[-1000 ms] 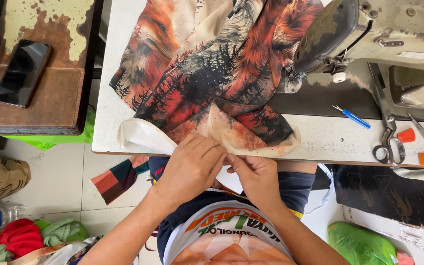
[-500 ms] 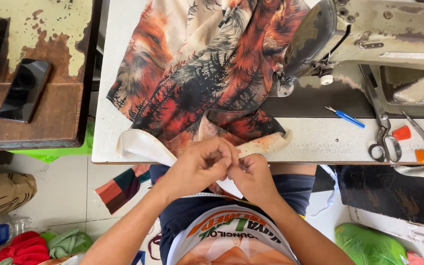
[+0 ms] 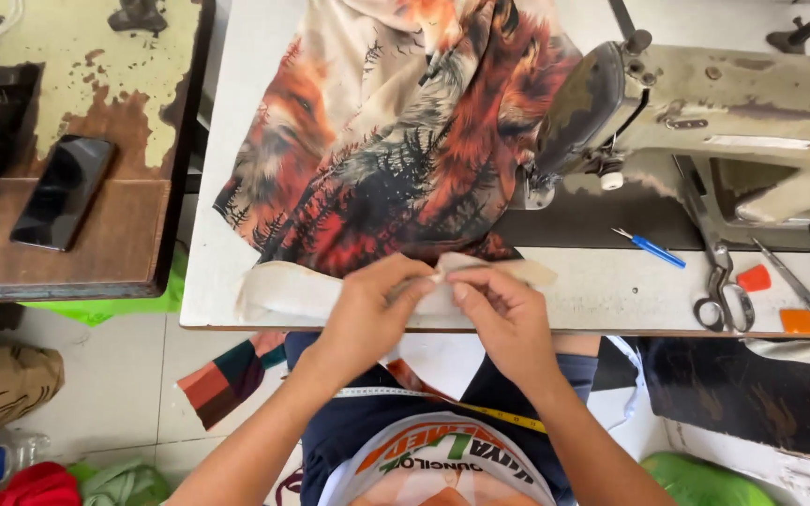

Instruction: A person measures a printed fabric garment with a tape measure and then performs detailed inspection and seam repair by hand at a sewing station.

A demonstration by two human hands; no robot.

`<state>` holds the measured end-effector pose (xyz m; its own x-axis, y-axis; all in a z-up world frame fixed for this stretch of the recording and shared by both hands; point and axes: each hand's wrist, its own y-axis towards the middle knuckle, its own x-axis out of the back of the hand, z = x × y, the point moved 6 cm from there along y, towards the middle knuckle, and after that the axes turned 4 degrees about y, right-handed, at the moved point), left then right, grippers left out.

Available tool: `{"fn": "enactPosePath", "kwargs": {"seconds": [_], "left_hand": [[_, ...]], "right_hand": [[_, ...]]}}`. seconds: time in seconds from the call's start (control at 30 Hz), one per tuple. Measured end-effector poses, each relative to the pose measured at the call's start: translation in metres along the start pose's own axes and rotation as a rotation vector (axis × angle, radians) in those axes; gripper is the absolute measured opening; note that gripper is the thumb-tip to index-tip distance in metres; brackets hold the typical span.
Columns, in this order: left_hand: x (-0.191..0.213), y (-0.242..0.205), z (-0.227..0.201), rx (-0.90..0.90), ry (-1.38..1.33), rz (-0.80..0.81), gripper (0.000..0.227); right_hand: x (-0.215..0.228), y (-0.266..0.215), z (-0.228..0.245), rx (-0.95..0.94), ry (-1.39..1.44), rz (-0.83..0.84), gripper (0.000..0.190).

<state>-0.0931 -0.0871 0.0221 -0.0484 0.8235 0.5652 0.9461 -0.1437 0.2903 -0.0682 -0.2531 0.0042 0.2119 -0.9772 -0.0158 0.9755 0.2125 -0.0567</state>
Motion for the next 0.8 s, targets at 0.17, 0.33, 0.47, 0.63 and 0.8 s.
{"fn": "enactPosePath", "kwargs": {"seconds": [0.17,0.33,0.47,0.63,0.8], "left_hand": [[0.007,-0.002,0.026,0.399,-0.486,-0.078,0.012],[0.003,-0.004,0.027,0.381,-0.535,-0.084,0.016],[0.007,-0.005,0.010,0.337,-0.445,-0.074,0.016],[0.009,-0.007,0.010,0.323,-0.470,-0.104,0.021],[0.003,-0.012,0.018,0.368,-0.571,-0.090,0.023]], "right_hand": [[0.009,0.002,0.038,0.407,-0.196,-0.023,0.017],[-0.006,0.003,0.034,0.443,-0.134,0.040,0.019],[-0.018,0.005,0.033,0.422,-0.131,0.083,0.019],[-0.019,0.012,0.024,0.350,-0.074,0.126,0.018],[-0.020,0.014,0.017,0.247,-0.013,0.157,0.020]]}}
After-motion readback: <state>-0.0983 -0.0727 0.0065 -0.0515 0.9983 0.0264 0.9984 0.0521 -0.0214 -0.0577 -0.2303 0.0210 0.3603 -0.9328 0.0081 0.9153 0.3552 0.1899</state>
